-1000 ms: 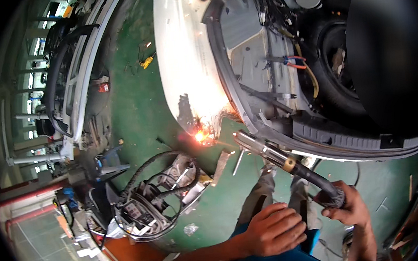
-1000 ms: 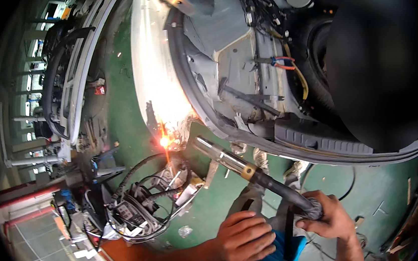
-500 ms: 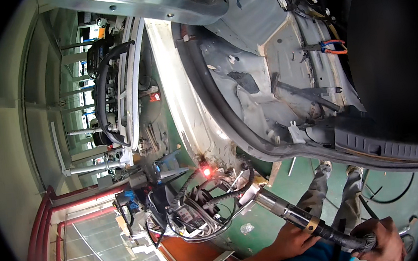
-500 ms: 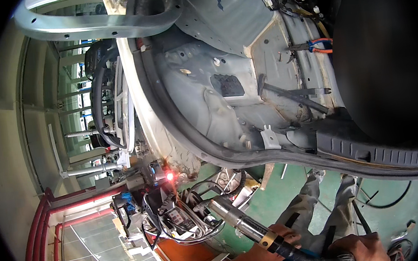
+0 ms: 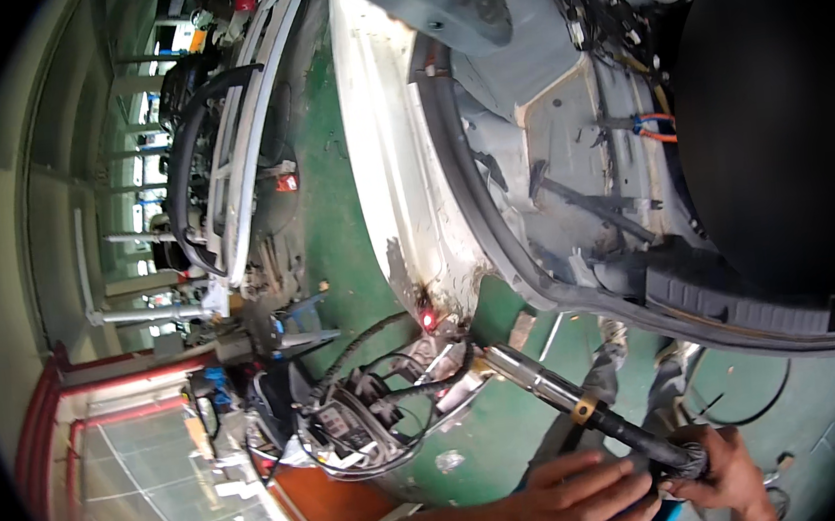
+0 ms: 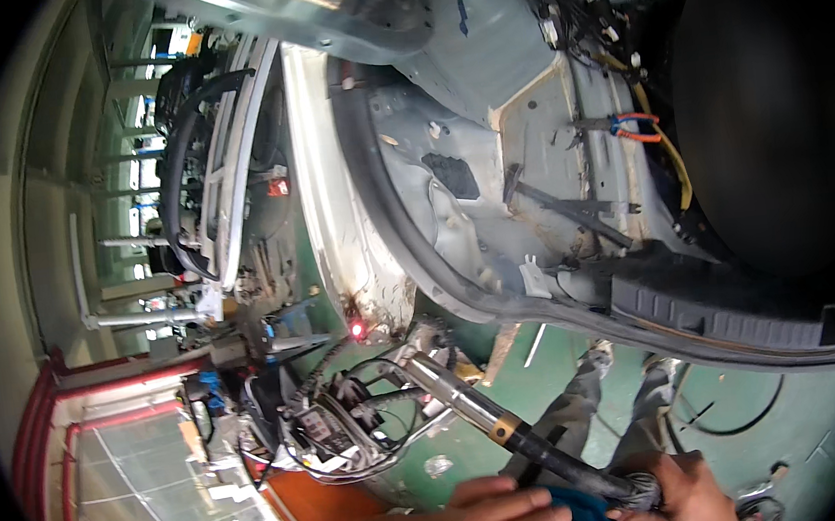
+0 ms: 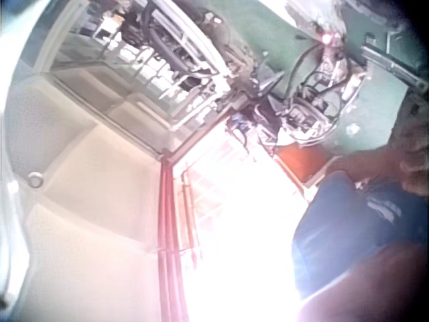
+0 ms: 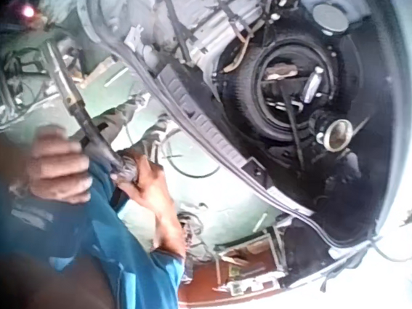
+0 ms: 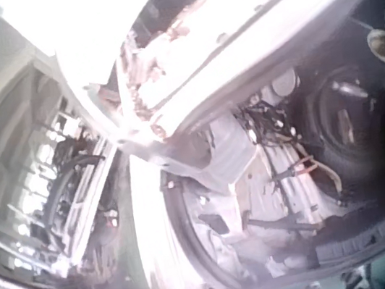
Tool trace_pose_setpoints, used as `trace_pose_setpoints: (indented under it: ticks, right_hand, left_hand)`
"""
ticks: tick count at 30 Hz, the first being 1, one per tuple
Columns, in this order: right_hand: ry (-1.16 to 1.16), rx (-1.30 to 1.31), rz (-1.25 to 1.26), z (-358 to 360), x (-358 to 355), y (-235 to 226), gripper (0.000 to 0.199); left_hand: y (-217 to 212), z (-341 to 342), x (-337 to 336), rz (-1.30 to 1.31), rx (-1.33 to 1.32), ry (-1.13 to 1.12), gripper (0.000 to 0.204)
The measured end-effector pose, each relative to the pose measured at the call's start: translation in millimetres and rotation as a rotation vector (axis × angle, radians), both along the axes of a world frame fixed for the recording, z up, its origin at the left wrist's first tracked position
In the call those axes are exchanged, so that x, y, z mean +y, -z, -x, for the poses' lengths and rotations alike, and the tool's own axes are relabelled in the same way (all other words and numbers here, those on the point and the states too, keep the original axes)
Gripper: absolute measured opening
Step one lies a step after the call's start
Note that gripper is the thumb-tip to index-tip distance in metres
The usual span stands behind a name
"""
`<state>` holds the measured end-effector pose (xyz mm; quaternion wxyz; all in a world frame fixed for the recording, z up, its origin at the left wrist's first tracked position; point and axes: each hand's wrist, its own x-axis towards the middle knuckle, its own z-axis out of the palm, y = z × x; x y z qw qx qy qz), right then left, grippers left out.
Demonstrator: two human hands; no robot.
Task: The person welds the inner metal frame of a car trunk using a welding torch, then uses a hammer to tap and align the welded area. The person repeats welding and hammering on the same section of the trunk frame.
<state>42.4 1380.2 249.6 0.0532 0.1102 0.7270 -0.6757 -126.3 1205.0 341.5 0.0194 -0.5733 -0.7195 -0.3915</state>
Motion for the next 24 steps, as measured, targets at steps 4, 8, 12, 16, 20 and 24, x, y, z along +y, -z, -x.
trace_pose_setpoints:
  ticks: [4,8,12,16,20,24]
  right_hand:
    - [-0.022,-0.148,0.01,15.8,0.2,-31.8,0.049]
    - [-0.002,-0.185,0.106,16.3,-3.7,-34.2,0.058]
    - [0.028,-0.189,0.076,19.1,-10.8,-36.2,0.061]
    - [0.024,-0.189,0.09,22.5,-13.4,-36.8,0.06]
    - [0.01,-0.189,0.08,32.5,-15.8,-41.1,0.058]
    - [0.015,-0.196,0.138,39.7,-19.2,-44.5,0.057]
  left_hand:
    - [-21.8,30.3,29.1,0.202,0.017,-0.14,0.029]
    - [-10.7,36.4,38.8,0.085,-0.024,-0.211,0.021]
    - [-8.1,44.2,36.4,0.069,0.004,-0.199,0.022]
    - [-6.1,48.2,32.2,0.063,0.003,-0.211,0.025]
    - [-6.1,54.7,28.1,0.065,0.005,-0.215,0.026]
    - [-3.1,57.3,25.7,0.037,-0.002,-0.227,0.027]
